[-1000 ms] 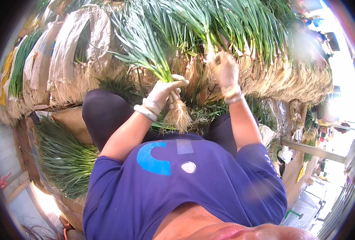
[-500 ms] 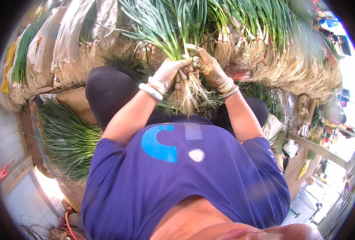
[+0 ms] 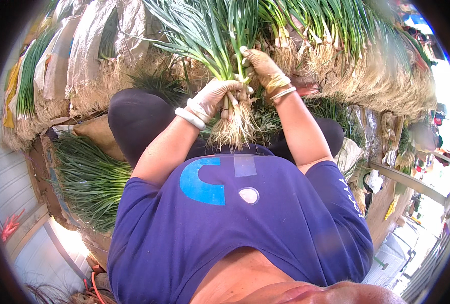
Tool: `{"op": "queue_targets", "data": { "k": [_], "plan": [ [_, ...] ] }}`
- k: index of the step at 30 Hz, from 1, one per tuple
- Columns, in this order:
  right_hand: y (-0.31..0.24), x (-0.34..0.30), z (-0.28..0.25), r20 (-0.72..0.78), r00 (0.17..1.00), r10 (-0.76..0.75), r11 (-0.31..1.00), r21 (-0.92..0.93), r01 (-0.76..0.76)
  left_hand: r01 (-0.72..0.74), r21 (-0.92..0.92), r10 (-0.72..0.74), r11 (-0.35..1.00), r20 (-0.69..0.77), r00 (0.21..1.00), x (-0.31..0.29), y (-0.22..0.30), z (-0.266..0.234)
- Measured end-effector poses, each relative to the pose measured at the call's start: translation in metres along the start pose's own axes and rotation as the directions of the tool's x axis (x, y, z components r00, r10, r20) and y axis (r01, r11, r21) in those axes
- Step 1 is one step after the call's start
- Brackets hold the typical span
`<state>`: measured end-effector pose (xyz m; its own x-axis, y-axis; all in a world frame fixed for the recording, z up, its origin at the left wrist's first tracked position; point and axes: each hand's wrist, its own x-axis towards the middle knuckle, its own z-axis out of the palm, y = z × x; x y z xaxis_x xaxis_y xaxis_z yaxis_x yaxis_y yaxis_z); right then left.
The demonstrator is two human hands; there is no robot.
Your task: The person sorts bundles of green onions by hand, removing loose or damaged outer leaves and arranging the clean stalks into a large pile.
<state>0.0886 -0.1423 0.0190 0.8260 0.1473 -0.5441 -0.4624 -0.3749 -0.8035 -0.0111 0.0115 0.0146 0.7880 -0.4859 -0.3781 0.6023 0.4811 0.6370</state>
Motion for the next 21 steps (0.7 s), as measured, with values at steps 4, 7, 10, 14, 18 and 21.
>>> {"op": "queue_targets", "data": {
  "k": [4,7,10,14,18,21],
  "plan": [
    [0.018,-0.008,0.022,0.031,0.947,-0.320,0.938,0.153,0.312,-0.017,0.036,0.020,0.999,-0.088,0.996,0.010,-0.011,-0.015],
    [0.025,-0.016,0.022,-0.088,0.910,-0.406,0.821,-0.473,0.321,-0.054,0.150,0.083,0.987,-0.195,0.977,0.010,-0.009,-0.016],
    [0.032,-0.035,0.031,-0.110,0.910,-0.400,0.846,-0.426,0.320,-0.097,0.172,0.146,0.980,-0.297,0.944,0.002,-0.001,0.001],
    [0.055,-0.037,0.031,-0.132,0.889,-0.438,0.650,-0.729,0.212,-0.095,0.093,0.122,0.991,-0.357,0.926,0.004,-0.004,-0.016],
    [0.081,-0.084,0.048,0.401,0.903,-0.155,0.055,-0.909,0.413,-0.186,0.027,0.185,0.982,-0.315,0.931,0.000,0.001,-0.012],
    [0.135,-0.086,0.039,0.620,0.629,-0.470,0.597,-0.302,0.743,-0.146,0.016,0.145,0.989,-0.268,0.952,-0.003,0.004,-0.014]
  ]
}}
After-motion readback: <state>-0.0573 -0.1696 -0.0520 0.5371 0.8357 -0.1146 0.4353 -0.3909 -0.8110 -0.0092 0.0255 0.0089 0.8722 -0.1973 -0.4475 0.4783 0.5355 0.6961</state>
